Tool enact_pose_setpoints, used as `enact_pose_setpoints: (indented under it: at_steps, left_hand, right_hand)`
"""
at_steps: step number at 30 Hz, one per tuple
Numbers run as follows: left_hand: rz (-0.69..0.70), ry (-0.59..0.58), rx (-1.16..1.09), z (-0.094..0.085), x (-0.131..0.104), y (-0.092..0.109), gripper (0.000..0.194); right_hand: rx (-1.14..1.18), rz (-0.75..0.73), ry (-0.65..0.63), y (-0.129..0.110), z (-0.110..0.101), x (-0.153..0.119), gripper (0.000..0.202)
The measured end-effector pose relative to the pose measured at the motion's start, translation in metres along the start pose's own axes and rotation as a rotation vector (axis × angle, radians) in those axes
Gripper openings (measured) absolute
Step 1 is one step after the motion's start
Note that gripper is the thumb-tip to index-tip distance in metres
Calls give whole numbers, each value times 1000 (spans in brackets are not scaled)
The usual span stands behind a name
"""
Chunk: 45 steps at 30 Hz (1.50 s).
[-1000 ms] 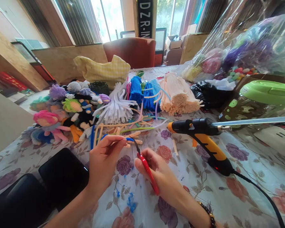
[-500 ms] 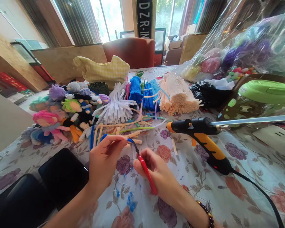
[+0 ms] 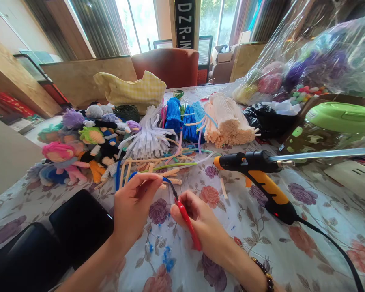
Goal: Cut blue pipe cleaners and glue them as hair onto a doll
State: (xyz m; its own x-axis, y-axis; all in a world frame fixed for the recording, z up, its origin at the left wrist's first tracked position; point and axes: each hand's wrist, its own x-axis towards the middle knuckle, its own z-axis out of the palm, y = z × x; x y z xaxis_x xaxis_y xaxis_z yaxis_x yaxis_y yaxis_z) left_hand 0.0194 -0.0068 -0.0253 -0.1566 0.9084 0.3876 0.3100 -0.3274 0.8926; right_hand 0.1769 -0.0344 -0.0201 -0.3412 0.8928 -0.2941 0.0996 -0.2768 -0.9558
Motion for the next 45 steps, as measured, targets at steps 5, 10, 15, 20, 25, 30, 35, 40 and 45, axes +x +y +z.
enact_pose_setpoints:
  at_steps: [5,10,15,20,25,30,35,40,45]
  left_hand:
    - [4,8,17,0,0,-1,5]
    - [10,2,15,-1,0,0,6]
    - [17,-2,23,0,0,-1,7]
    - [14,6,36,-1,1,1,7]
    - [24,49,22,-2,6,6,3]
    - [39,100,7,-5,9,8,5]
    - [46,114,9,-7,9,9,7]
    - [71,116,23,-7,10,9,8]
    - [69,122,12,-7,10,8,7]
  right_hand:
    - [13,9,-7,0,0,-1,55]
    - [5,0,-5,3,0,1,55]
    - [-5,-11,2,4,1,1,53]
    - [-8,-32,7,3,0,0,52]
    - [-2,-97,6,6,-2,1,51]
    - [15,-80,21,6,-3,2,48]
    - [-23,-118,40,4,-3,2,43]
    - [-53,-162,71,11,-5,5,39]
    - [-67,-176,72,15,-6,6,37]
